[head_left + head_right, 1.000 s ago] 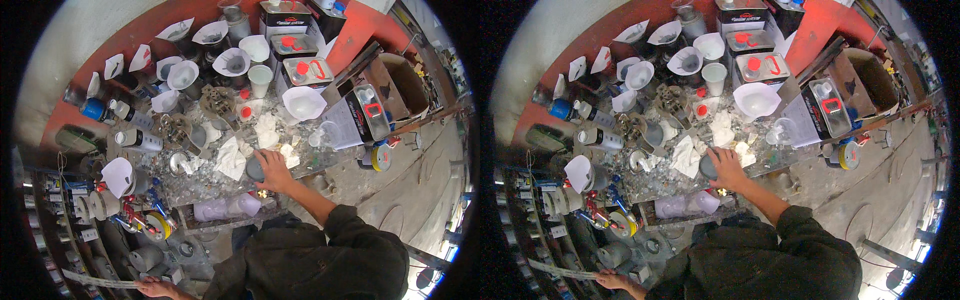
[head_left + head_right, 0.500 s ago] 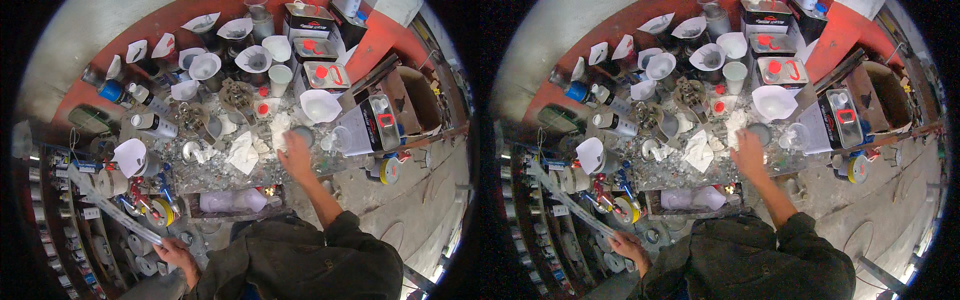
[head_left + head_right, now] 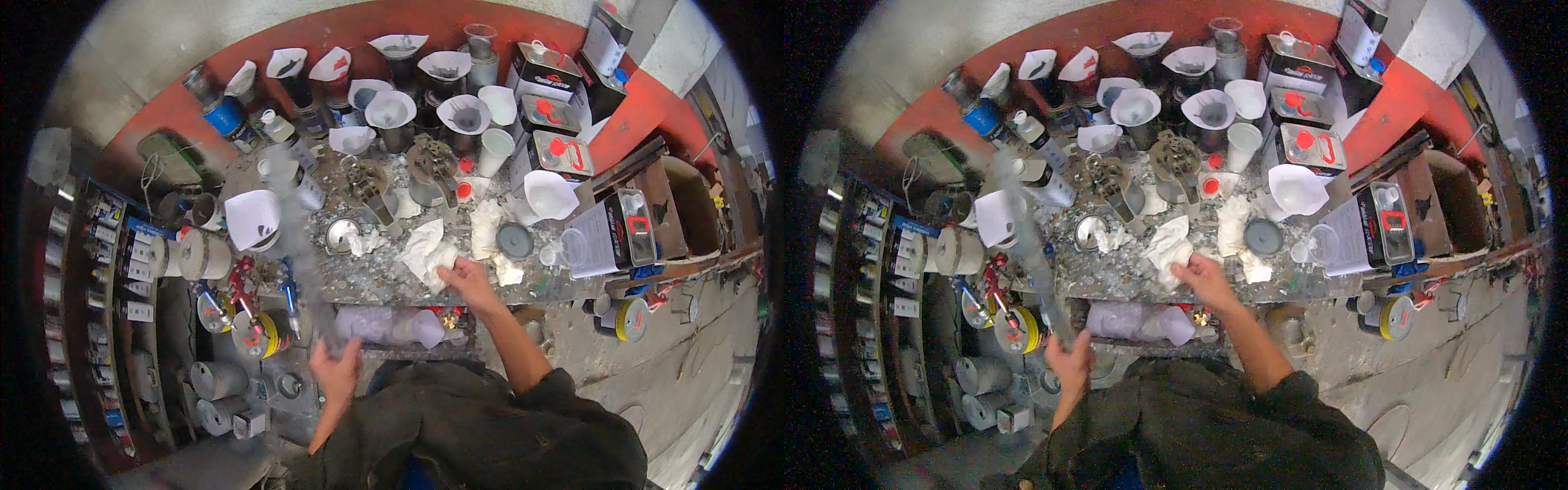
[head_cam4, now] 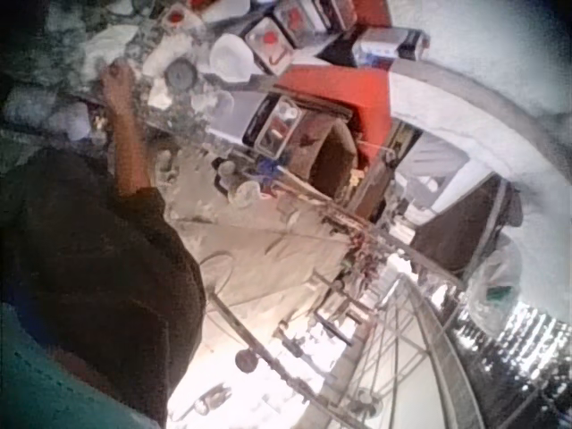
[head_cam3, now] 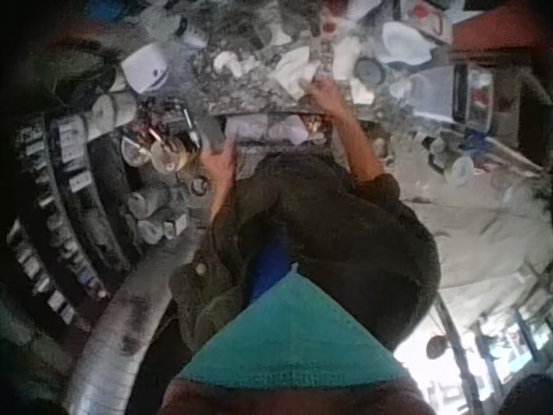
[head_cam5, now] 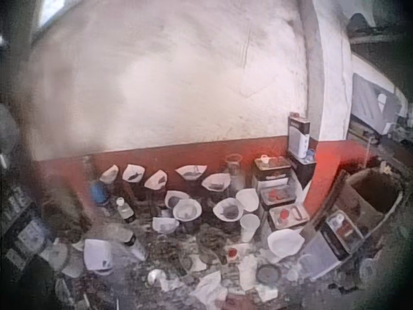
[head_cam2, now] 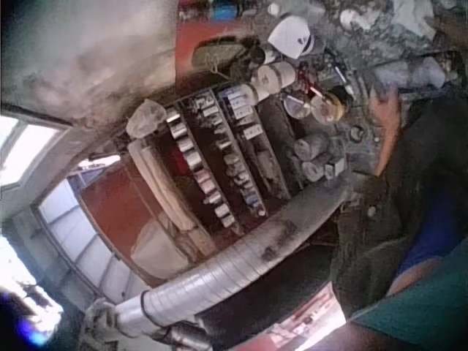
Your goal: The person stirs a liquid in a bucket, then pours liquid from several metal cans into a plastic cup using a funnel. The person also scrapes residue from a funnel with a metal tool.
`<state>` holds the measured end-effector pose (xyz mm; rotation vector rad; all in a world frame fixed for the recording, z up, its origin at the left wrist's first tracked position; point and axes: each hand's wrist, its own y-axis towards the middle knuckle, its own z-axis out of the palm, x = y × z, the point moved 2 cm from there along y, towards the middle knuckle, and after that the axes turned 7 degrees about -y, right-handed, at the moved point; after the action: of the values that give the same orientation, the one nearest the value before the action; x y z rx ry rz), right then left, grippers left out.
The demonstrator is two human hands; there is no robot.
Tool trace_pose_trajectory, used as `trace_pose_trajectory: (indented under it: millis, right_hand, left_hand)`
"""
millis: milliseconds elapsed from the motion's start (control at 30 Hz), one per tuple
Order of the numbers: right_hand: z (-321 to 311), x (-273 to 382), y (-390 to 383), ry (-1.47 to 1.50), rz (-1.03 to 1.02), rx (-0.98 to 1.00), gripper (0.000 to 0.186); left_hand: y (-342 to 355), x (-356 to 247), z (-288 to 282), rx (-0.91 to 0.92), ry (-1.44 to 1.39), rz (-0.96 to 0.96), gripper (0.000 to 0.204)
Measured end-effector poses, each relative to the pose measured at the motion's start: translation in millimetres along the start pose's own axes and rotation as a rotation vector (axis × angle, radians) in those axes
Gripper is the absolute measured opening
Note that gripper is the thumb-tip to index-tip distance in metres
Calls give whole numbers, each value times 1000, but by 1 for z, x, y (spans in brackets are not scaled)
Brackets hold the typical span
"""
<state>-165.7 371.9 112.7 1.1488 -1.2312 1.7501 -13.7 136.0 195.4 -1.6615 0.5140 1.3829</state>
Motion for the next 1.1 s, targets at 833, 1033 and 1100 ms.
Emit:
trace_pose_trajectory:
  millis: [833,1033,1100]
  right_hand:
    - [12,25,-81,370,-154,-146,38]
    - [5,22,-67,306,-263,-288,28]
    - [13,0,-56,429,-394,22,26]
  left_hand:
    - [39,-9,86,429,82,243,25]
    - [39,2,90,502,-65,-11,21]
    - [31,7,102,548,-19,-43,17]
